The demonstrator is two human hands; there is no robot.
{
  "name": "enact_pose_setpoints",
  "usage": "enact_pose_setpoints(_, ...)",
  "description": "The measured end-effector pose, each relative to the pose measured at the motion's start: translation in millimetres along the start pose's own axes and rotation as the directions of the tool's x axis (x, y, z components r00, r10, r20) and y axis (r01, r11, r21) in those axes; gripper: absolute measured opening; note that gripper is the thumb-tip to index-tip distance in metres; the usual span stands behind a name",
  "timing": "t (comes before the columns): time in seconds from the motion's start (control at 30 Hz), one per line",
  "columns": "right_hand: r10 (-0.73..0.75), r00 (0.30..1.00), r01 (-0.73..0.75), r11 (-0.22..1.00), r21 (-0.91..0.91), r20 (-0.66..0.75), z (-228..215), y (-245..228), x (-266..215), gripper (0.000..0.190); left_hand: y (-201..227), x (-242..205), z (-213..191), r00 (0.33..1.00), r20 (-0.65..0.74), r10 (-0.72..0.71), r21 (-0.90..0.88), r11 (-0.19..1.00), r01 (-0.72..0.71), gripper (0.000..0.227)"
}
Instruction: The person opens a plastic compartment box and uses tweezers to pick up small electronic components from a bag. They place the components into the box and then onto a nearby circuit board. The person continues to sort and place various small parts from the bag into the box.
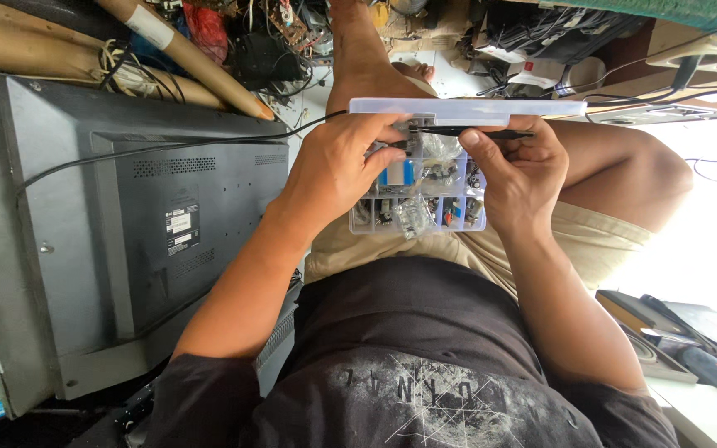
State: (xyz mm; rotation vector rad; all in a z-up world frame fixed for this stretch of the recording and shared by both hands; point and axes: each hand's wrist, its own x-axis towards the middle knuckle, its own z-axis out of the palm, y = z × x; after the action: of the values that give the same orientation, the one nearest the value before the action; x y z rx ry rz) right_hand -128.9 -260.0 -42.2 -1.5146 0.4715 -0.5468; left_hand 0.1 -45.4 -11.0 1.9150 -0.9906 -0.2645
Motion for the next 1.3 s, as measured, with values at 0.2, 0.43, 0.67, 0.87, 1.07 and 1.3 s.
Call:
enact_pose_setpoints(0.2, 0.079, 0.996, -0.076, 0.993, 0.091, -0.029, -5.8, 8.1, 3.3, 0.022, 1.8, 2.8, -3.4, 1.000, 0.004, 0.002, 0.010, 1.000, -0.002, 0.038)
enact_pose_setpoints(0.43, 0.147, 0.987, -0.132, 0.974, 0.185, -0.070, -8.1, -10.5, -6.7, 0.020, 0.9, 3.0, -1.2, 0.997, 0.074, -0.003, 0.204, 0.979, -0.012, 0.040)
enact_pose_setpoints(0.67, 0.262, 0.964, -0.240, 0.929, 0.280, -0.042, -24.8, -36.9, -39.6, 0.024, 20.3, -2.6, -16.5, 0.978, 0.198, -0.068, 0.166, 0.986, 0.035, 0.029)
enact_pose_setpoints(0.87, 0.284, 0.935, -0.354, 0.782, 0.513, 0.212, -36.9, -115.4, -58.5, 0.014, 68.8, -10.4, -61.7, 0.703, 0.673, 0.230, -0.363, 0.931, 0.043, 0.017)
enact_pose_setpoints(1.07, 0.234, 0.960, -0.281, 0.817, 0.504, 0.154, -34.2, -132.5, -48.3, 0.017, 98.0, -36.8, -60.8, 0.942, 0.335, 0.010, -0.822, 0.493, 0.287, 0.052)
enact_pose_setpoints(1.3, 0.185, 0.980, -0.200, 0.906, 0.372, 0.076, -28.1, -136.6, -53.1, 0.018, 119.0, -30.0, -28.9, 0.912, 0.404, -0.071, -0.859, 0.313, 0.405, 0.036)
